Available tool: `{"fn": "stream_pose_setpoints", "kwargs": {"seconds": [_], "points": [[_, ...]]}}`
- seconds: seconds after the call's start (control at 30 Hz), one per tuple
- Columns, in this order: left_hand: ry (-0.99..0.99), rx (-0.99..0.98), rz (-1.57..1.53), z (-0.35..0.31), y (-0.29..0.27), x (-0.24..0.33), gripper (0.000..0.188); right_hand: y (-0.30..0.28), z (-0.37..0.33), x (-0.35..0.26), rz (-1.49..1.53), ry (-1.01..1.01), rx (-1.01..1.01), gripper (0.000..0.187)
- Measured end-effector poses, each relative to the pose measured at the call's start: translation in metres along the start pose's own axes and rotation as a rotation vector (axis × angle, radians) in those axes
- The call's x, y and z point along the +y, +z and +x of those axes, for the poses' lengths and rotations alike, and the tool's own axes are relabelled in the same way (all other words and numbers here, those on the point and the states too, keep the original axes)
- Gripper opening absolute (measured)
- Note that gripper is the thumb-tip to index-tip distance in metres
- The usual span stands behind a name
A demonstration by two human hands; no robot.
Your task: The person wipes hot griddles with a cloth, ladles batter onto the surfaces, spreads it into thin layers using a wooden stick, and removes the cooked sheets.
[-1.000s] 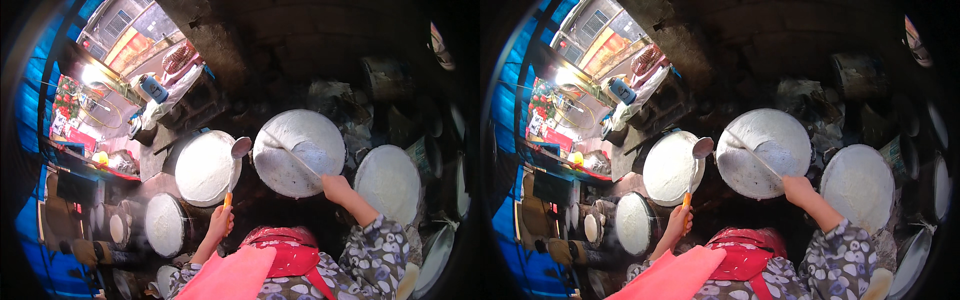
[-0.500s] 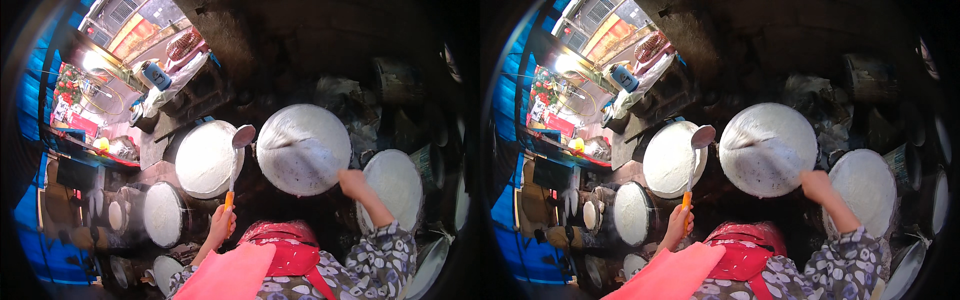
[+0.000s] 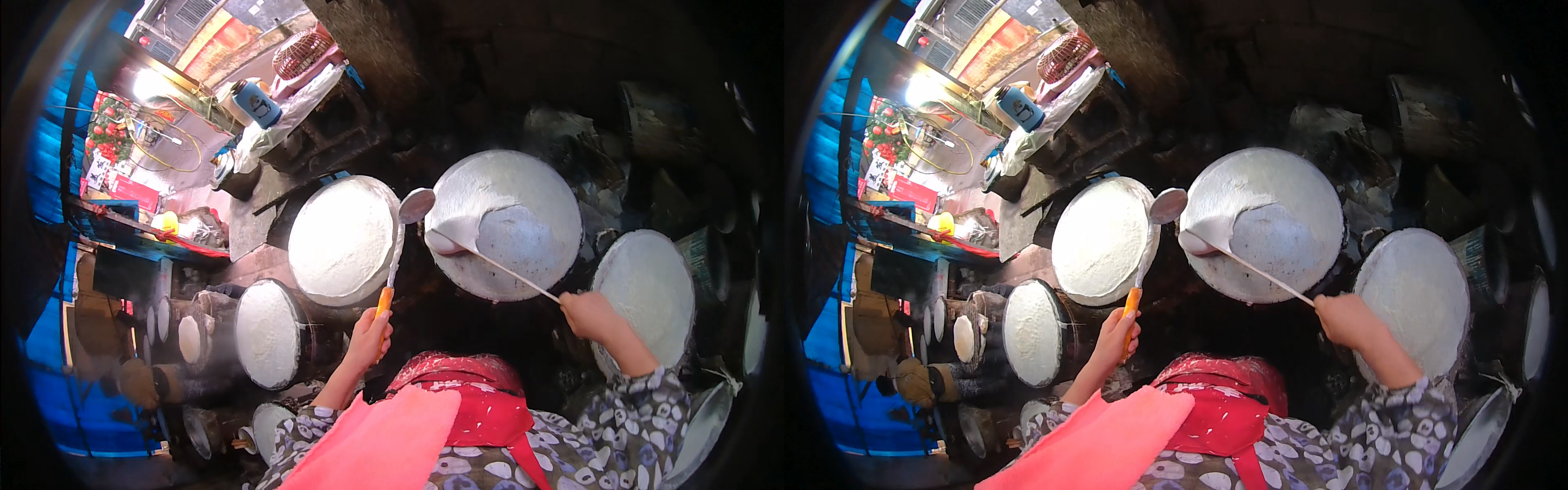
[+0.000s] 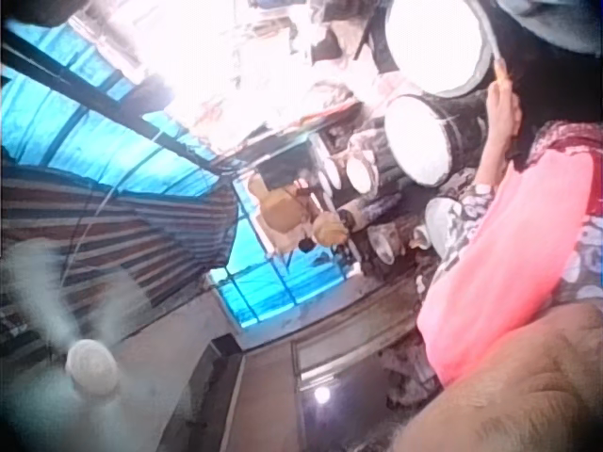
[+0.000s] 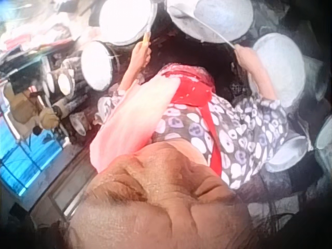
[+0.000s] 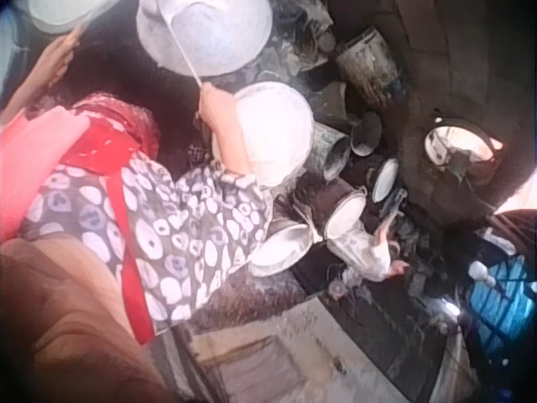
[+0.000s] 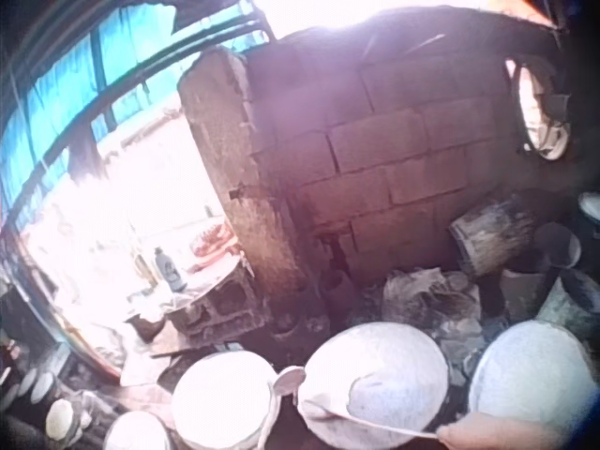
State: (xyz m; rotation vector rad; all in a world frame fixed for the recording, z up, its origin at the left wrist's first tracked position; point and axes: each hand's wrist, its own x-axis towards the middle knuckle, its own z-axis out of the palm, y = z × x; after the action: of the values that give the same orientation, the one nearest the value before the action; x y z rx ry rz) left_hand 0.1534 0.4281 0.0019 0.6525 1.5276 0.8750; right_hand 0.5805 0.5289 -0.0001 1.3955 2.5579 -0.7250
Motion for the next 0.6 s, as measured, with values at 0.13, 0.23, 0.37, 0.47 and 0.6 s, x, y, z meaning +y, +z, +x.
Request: {"fn": "stream_pose_setpoints", "kwargs": {"seconds": [0.13, 0.23, 0.37, 0.47, 0.6], "points": [[-0.060, -0.017, 0.183, -0.010, -0.016, -0.027, 0.028, 0.041, -0.062, -0.017, 0.033, 0.149, 0.044, 0.014], [0.104, -0.093, 0.462, -0.012, -0.026, -0.063, 0.032, 0.088, -0.118, -0.040, 0.200, 0.365, 0.287, 0.015], [0.205, -0.243, 0.504, -0.017, -0.030, -0.053, 0.032, 0.145, -0.102, -0.098, 0.519, 0.489, 0.535, 0.031], [0.613, -0.077, 0.586, -0.027, -0.048, -0.048, 0.029, 0.157, -0.027, -0.161, 0.598, 0.426, 0.596, 0.031], [0.219, -0.280, 0.053, -0.022, -0.052, -0.012, 0.022, 0.174, 0.075, -0.219, 0.669, 0.381, 0.562, 0.025]]}}
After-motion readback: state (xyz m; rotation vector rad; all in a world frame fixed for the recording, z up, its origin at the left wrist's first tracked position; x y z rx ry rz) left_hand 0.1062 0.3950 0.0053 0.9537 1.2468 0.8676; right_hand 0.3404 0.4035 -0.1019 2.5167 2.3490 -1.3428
